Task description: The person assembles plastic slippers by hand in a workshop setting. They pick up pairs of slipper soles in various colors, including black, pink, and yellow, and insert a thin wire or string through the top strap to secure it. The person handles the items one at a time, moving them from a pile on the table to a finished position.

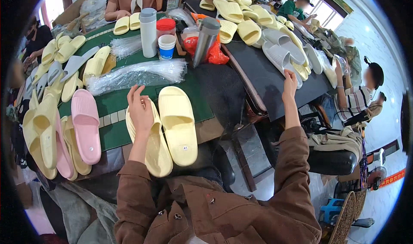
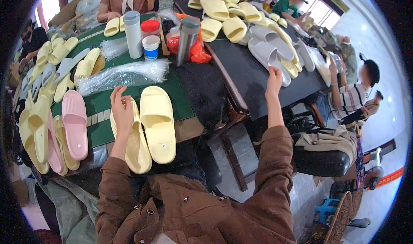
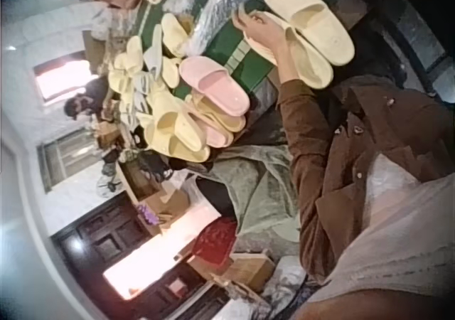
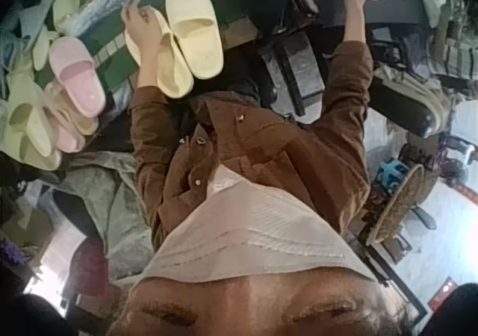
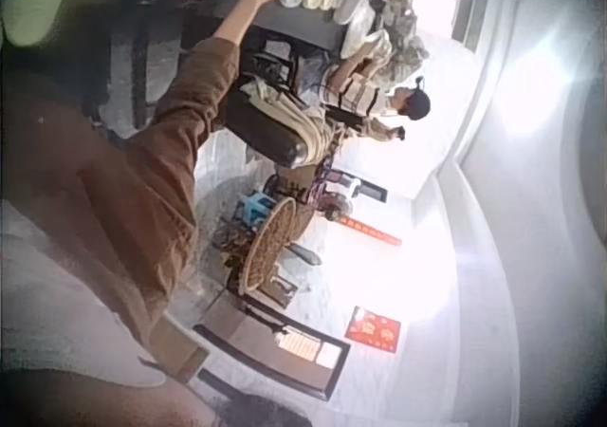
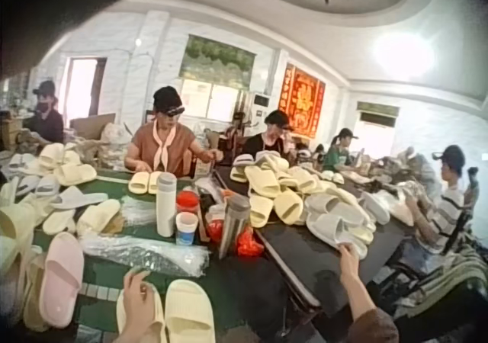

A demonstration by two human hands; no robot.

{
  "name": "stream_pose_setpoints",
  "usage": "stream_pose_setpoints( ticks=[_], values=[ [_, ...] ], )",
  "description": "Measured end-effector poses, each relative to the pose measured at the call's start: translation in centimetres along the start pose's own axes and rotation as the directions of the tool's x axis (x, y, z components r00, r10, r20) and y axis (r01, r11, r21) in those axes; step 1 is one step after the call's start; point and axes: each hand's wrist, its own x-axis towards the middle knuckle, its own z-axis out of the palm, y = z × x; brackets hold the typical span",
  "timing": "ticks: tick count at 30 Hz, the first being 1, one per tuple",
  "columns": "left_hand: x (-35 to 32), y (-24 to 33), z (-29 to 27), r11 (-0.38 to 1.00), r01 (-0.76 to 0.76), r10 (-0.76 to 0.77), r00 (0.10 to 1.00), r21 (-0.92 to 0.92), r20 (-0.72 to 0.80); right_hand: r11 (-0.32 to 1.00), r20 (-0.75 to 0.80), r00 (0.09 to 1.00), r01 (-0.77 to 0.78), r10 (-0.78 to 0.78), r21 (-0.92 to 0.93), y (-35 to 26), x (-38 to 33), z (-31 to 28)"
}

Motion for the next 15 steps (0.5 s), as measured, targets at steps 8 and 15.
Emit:
stream_pose_setpoints(
  ticks=[8,15],
  values=[
    [-0.1,0.0,0.3,0.998,-0.039,0.039,0.999,-0.056,-0.006,0.78,0.181,0.93,0.368,-0.321,-0.506,3.6,6.6,0.6],
    [-0.2,-0.3,-0.3,0.999,-0.043,0.042,0.999,-0.019,-0.014,0.812,0.318,0.948,0.174,0.015,-0.557,-0.7,3.9,2.4]
  ],
)
